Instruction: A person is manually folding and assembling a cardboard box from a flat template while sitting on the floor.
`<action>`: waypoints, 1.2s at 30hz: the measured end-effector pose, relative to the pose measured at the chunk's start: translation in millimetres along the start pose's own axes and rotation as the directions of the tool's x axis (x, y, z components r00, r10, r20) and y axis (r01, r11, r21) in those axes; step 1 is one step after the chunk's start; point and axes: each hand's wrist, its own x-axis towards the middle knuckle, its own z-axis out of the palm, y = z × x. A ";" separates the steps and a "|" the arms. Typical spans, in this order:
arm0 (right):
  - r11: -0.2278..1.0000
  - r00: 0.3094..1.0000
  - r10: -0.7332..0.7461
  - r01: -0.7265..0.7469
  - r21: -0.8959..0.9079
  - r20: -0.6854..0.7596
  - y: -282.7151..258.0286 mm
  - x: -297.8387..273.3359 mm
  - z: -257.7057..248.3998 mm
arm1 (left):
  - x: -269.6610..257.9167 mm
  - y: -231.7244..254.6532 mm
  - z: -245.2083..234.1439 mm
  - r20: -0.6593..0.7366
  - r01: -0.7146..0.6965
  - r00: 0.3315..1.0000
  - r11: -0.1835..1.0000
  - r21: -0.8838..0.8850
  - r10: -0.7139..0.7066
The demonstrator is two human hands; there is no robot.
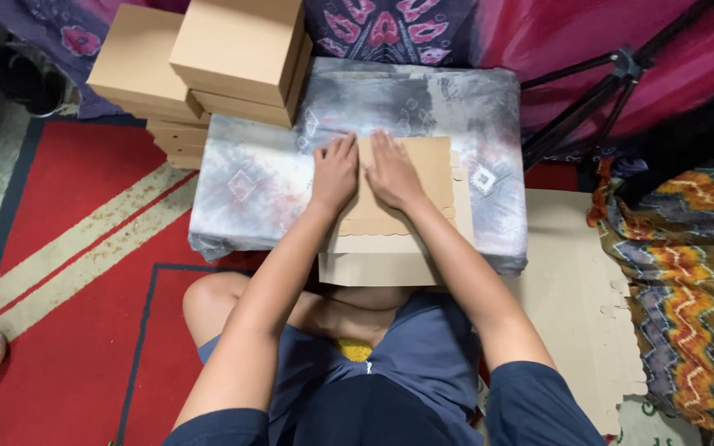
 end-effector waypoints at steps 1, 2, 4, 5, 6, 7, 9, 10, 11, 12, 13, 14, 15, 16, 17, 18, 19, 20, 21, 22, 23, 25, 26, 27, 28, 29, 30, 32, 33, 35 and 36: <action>1.000 1.000 0.010 -0.010 -0.004 -0.007 -2.0 -3.4 -4.4 | 0.0 1.8 -9.4 -0.003 -0.010 1.000 1.000 -0.006 0.010; 1.000 1.000 0.027 -0.027 0.013 -0.004 -3.8 -6.9 -8.8 | -0.2 3.8 -18.5 0.004 0.003 1.000 1.000 -0.024 -0.003; 0.998 0.998 0.055 -0.054 0.029 -0.009 -2.8 -16.4 -22.2 | 2.0 5.2 -27.4 0.009 0.004 1.000 0.999 -0.046 -0.004; 0.994 0.994 0.108 -0.108 0.005 -0.013 -0.7 -23.6 -30.8 | 1.7 5.9 -27.1 -0.005 0.005 1.000 1.000 -0.026 -0.006; 0.987 0.987 0.162 -0.162 -0.018 -0.018 1.0 -30.5 -39.1 | 1.3 6.1 -26.7 -0.019 0.007 1.000 1.000 -0.007 -0.007; 0.986 0.986 0.166 -0.167 -0.021 -0.021 7.3 -34.0 -43.7 | 1.7 5.9 -25.0 -0.021 0.003 1.000 1.000 -0.012 -0.003; 0.958 0.957 0.284 -0.285 -0.017 -0.052 18.2 -41.3 -51.3 | 0.7 4.2 -22.4 -0.023 0.010 1.000 1.000 -0.010 -0.010; 0.957 0.956 0.287 -0.288 -0.017 -0.054 19.4 -41.3 -47.4 | -0.7 6.0 -20.5 -0.023 0.006 1.000 1.000 -0.012 -0.007; 0.960 0.957 0.275 -0.279 -0.028 -0.095 19.6 -38.1 -43.6 | -0.9 5.1 -19.5 -0.035 0.007 0.999 1.000 -0.010 -0.007; 0.962 0.956 0.262 -0.270 -0.041 -0.135 19.5 -34.6 -39.9 | -1.2 3.9 -18.7 -0.046 0.008 0.999 1.000 -0.008 -0.008; 0.963 0.957 0.258 -0.265 -0.039 -0.136 13.3 -29.0 -35.0 | -1.0 4.6 -20.8 -0.047 0.010 0.999 1.000 -0.004 -0.010; 0.981 0.974 0.195 -0.195 0.010 -0.118 7.0 -23.2 -30.1 | -0.7 5.1 -22.8 -0.047 0.013 0.999 1.000 -0.012 -0.013; 0.991 0.986 0.130 -0.124 0.059 -0.103 0.8 -17.4 -25.4 | -0.5 5.9 -24.7 -0.045 0.017 0.999 1.000 -0.021 -0.018; 0.991 0.987 0.125 -0.119 0.061 -0.103 -3.5 -13.9 -21.5 | 0.0 5.3 -24.9 -0.046 0.019 0.999 1.000 -0.018 -0.020; 0.996 0.994 0.081 -0.078 0.045 -0.067 -7.5 -11.4 -17.4 | 0.0 5.4 -24.9 -0.035 0.025 0.999 0.999 -0.027 -0.025; 0.999 0.999 0.037 -0.036 0.031 -0.030 -11.5 -9.0 -13.4 | 0.1 5.7 -24.9 -0.024 0.030 0.999 0.999 -0.036 -0.031; 0.999 0.999 0.038 -0.037 0.031 -0.033 -10.9 -13.0 -17.3 | -0.8 3.8 -22.3 -0.025 0.027 0.999 0.999 -0.035 -0.028; 0.998 0.998 0.050 -0.049 0.034 -0.034 -10.2 -17.1 -21.2 | -1.7 2.0 -19.5 -0.014 0.029 0.999 0.999 -0.043 -0.029; 0.997 0.997 0.064 -0.062 0.034 -0.033 -8.0 -22.1 -25.7 | -2.4 2.0 -15.7 -0.003 0.031 1.000 0.998 -0.053 -0.031; 0.997 0.997 0.066 -0.065 0.031 -0.034 -3.7 -25.1 -34.2 | 0.2 2.2 -19.8 -0.006 0.029 1.000 0.998 -0.056 -0.029; 0.990 0.989 0.143 -0.142 0.021 -0.042 0.2 -30.9 -41.0 | -0.3 3.6 -23.6 0.006 0.033 0.999 0.998 -0.049 -0.032; 0.975 0.973 0.224 -0.224 0.009 -0.049 9.6 -37.3 -47.8 | -0.4 6.1 -28.8 0.018 0.034 0.999 0.998 -0.047 -0.033; 0.960 0.957 0.281 -0.282 0.005 -0.074 14.9 -38.2 -48.0 | -0.1 7.4 -30.6 0.025 0.042 0.999 0.998 -0.048 -0.041; 0.942 0.937 0.335 -0.336 0.004 -0.100 19.5 -37.9 -48.1 | 0.6 7.3 -33.1 0.031 0.049 0.998 0.998 -0.046 -0.048; 0.941 0.936 0.337 -0.338 0.005 -0.102 12.6 -38.5 -51.0 | 0.0 8.3 -32.4 0.031 0.046 0.998 0.998 -0.046 -0.045; 0.947 0.942 0.320 -0.317 0.044 -0.104 5.0 -37.7 -53.9 | -0.2 8.0 -32.1 0.036 0.050 0.998 0.998 -0.046 -0.049; 0.952 0.947 0.304 -0.296 0.084 -0.108 -2.9 -36.8 -57.0 | -0.4 7.5 -32.2 0.041 0.054 0.998 0.997 -0.046 -0.052; 0.986 0.984 0.160 -0.156 0.049 -0.080 -4.1 -28.4 -42.8 | -1.0 3.5 -19.5 0.033 0.048 0.998 0.998 -0.034 -0.046; 1.000 0.999 0.014 -0.013 0.020 -0.042 -5.5 -23.9 -34.8 | -2.4 0.6 -13.4 0.030 0.044 0.999 0.999 -0.023 -0.043; 0.999 0.999 -0.033 0.033 0.004 -0.019 6.7 -20.8 -22.5 | -2.0 3.6 -23.1 0.024 0.052 0.998 0.998 -0.032 -0.051; 0.997 0.997 -0.075 0.075 -0.011 0.006 13.2 -19.8 -16.0 | -2.0 5.7 -27.5 0.021 0.058 0.998 0.997 -0.046 -0.057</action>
